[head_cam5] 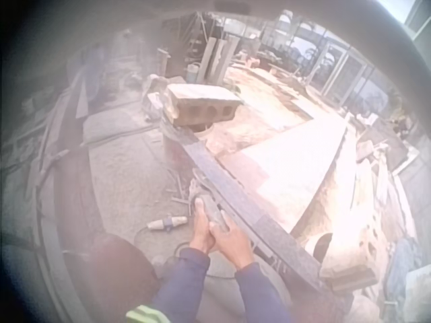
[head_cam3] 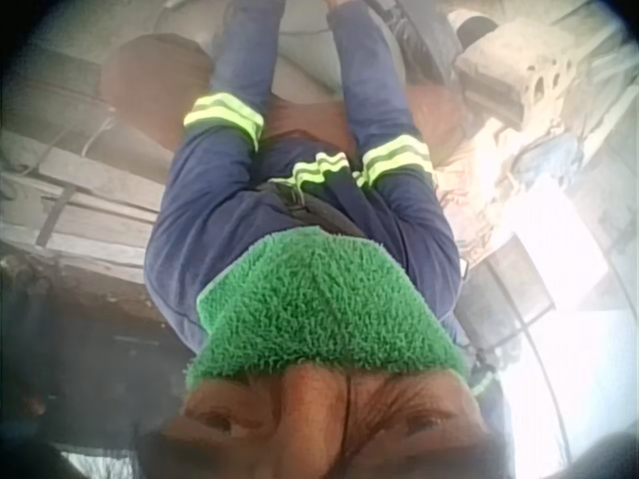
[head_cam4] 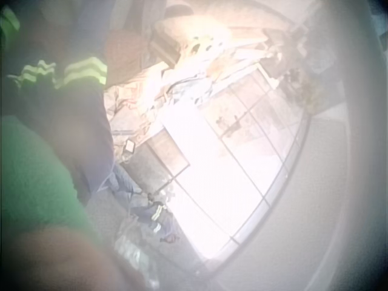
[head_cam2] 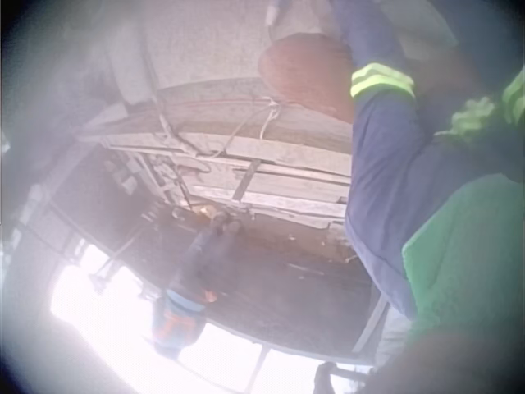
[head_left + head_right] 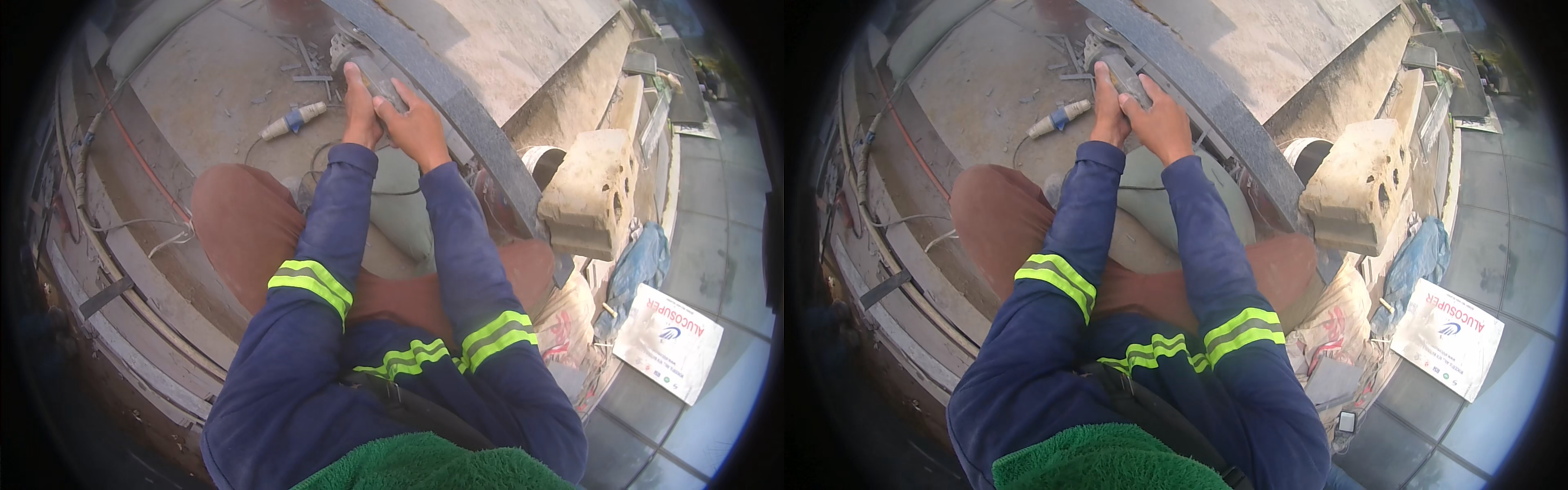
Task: The person sits cross-legged on the floor and uses an angle grinder to smooth the edge of a large stone slab. They hold the tool with both hands and move it along the slab's edge, generating dust.
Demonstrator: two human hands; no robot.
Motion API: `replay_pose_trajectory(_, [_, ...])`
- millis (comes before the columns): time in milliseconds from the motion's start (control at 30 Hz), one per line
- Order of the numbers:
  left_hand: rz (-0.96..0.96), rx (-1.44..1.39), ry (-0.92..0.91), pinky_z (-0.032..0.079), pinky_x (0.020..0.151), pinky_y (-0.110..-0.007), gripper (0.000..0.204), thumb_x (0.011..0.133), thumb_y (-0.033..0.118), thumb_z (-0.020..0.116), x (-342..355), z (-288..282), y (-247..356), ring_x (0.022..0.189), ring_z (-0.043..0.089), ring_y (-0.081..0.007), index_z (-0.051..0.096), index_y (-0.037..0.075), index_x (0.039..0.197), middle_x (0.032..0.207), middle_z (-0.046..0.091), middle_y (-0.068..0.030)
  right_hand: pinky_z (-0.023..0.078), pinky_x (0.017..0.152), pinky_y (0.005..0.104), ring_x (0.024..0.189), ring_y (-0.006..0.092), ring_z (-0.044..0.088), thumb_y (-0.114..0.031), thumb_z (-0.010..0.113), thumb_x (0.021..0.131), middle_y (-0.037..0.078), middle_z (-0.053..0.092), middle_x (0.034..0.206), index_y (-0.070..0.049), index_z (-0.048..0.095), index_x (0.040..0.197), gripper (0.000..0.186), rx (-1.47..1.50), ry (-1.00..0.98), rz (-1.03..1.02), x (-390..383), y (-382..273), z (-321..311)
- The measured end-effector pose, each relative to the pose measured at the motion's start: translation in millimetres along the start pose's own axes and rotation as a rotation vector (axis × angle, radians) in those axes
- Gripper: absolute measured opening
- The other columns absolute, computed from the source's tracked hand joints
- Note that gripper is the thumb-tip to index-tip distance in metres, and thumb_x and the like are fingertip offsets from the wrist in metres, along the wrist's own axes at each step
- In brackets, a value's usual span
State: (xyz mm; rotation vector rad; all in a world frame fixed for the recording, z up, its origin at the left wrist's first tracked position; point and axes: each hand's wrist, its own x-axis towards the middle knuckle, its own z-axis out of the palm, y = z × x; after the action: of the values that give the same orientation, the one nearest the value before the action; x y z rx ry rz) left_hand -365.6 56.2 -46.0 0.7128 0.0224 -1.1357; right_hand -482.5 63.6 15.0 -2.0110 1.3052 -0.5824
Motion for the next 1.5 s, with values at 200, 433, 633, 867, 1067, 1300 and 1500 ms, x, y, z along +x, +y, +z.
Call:
replay_pose_trajectory(200, [-0.009, 0.009, 0.003, 0.058, 0.107, -0.046, 0.075, 0.118, 0.065, 0.041, 2, 3, -2, 0.124, 0.07, -0.0309, 0.057, 0.0, 0.153, 0.14, 0.069, -0.0163, 0.056, 0.062, 0.0345, 0.056, 0.0176, 0.07, -0.043, 0.08, 0.099, 0.013, 0.076, 0.074, -0.002, 0.063, 0.16, 0.076, 0.003, 0.001, 0.004, 3, 2, -1])
replay_pose_trajectory(433, [-0.019, 0.013, -0.014, 0.061, 0.102, -0.049, 0.075, 0.119, 0.066, 0.038, -16, 6, 0, 0.122, 0.072, -0.032, 0.057, 0.001, 0.151, 0.136, 0.07, -0.0165, 0.059, 0.103, 0.0473, 0.113, 0.0409, 0.079, -0.053, 0.076, 0.097, 0.029, 0.08, 0.127, -0.007, 0.067, 0.157, 0.077, 0.049, -0.087, 0.152, -12, -17, -15])
replay_pose_trajectory(633, [-0.045, -0.017, -0.039, 0.062, 0.102, -0.049, 0.067, 0.119, 0.064, 0.038, -32, 15, -1, 0.12, 0.073, -0.0307, 0.058, 0.007, 0.148, 0.132, 0.07, -0.0137, 0.057, 0.06, 0.0346, 0.057, 0.0175, 0.071, -0.044, 0.08, 0.099, 0.013, 0.075, 0.074, -0.004, 0.063, 0.161, 0.076, 0.019, -0.011, 0.023, -17, 1, -16])
replay_pose_trajectory(867, [-0.025, -0.008, -0.014, 0.062, 0.099, -0.05, 0.077, 0.118, 0.069, 0.038, -32, 11, -6, 0.118, 0.074, -0.0329, 0.059, 0.001, 0.148, 0.134, 0.071, -0.0169, 0.055, 0.06, 0.0342, 0.056, 0.0171, 0.07, -0.045, 0.08, 0.099, 0.012, 0.075, 0.071, -0.005, 0.062, 0.162, 0.077, 0.038, -0.021, 0.026, -21, 2, -17])
replay_pose_trajectory(1067, [-0.012, 0.001, -0.022, 0.062, 0.1, -0.05, 0.078, 0.118, 0.068, 0.037, -35, 10, -9, 0.119, 0.074, -0.0333, 0.058, 0.001, 0.15, 0.136, 0.071, -0.0179, 0.056, 0.062, 0.0346, 0.056, 0.0173, 0.07, -0.046, 0.079, 0.099, 0.012, 0.074, 0.07, -0.005, 0.062, 0.163, 0.078, 0.008, -0.022, 0.035, -26, 0, -20])
replay_pose_trajectory(1300, [-0.024, -0.008, -0.04, 0.061, 0.102, -0.049, 0.078, 0.118, 0.068, 0.036, -38, 11, -11, 0.121, 0.073, -0.0331, 0.057, 0.001, 0.151, 0.136, 0.071, -0.0172, 0.055, 0.06, 0.0346, 0.056, 0.0172, 0.07, -0.045, 0.08, 0.099, 0.012, 0.075, 0.072, -0.004, 0.062, 0.162, 0.077, 0.015, -0.015, 0.017, -28, 6, -21])
replay_pose_trajectory(1500, [-0.028, -0.008, -0.051, 0.061, 0.101, -0.049, 0.076, 0.119, 0.067, 0.036, -43, 11, -11, 0.12, 0.073, -0.0327, 0.058, 0.002, 0.151, 0.135, 0.071, -0.017, 0.055, 0.059, 0.0343, 0.056, 0.0173, 0.07, -0.044, 0.08, 0.099, 0.014, 0.076, 0.075, -0.004, 0.062, 0.162, 0.077, 0.021, -0.015, 0.012, -32, 7, -21])
